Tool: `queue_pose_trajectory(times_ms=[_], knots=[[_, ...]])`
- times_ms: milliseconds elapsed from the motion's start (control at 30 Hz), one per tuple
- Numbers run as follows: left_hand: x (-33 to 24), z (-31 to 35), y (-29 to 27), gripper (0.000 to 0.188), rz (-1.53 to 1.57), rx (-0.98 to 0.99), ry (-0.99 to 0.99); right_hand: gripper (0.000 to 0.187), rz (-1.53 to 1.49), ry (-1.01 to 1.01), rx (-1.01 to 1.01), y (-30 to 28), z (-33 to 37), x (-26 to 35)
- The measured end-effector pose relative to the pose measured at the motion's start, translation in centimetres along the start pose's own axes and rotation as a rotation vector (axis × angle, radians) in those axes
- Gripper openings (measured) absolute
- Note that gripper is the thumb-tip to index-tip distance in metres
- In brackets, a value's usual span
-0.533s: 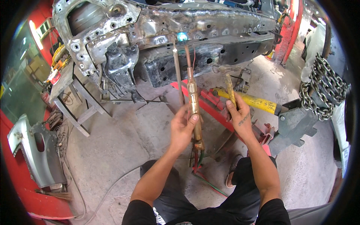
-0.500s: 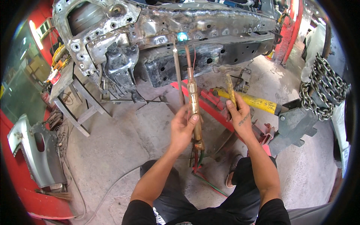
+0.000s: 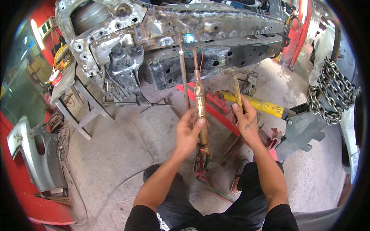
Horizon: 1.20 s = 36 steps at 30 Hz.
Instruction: The person welds a metal car frame using a welding torch and filler rod, then uses a hammer to tap the weld area. The person is sitting on the floor in a workshop environment.
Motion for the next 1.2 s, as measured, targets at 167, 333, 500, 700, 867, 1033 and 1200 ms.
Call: queue_pose_trajectory(times_ms=[167,333,500,700,867,1033,1200], knots=[[-0.3,-0.2,0.0,0.038,-0.066,0.035,0.046,0.038,0.012,-0.009,-0.009,0.1,0.1,0.2],[-0.1,-0.1,0.2,0.037,0.0,-0.013,0.025,0.041,0.028,-0.061,-0.018,0.1,0.1,0.1],[-0.1,0.1,0.1,0.036,-0.021,-0.012,0.025,0.042,0.064,-0.031,0.0,-0.1,0.2,0.3],[0.1,0.5,-0.1,0.037,-0.076,0.03,0.025,0.042,0.11,-0.166,-0.026,0.1,-0.1,0.3],[-0.3,0.7,-0.1,0.039,-0.037,0.003,0.017,0.04,0.13,-0.218,-0.054,0.6,-0.1,1.3],[-0.4,0.8,-0.4,0.043,-0.053,0.019,0.047,0.035,0.273,-0.396,-0.087,1.1,-1.6,1.1],[-1.4,2.9,0.1,0.046,-0.009,0.088,0.099,0.03,0.456,-0.642,-0.127,2.8,-5.5,-0.1]])
Point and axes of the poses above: each hand's wrist, its own z-axis away from the middle knuckle, its own y-axis out of the palm, x = y × z, the point moved 4 cm from there along -z, towards the middle knuckle, and after that the axes turned 14 degrees about -x, right-handed, at the moved point
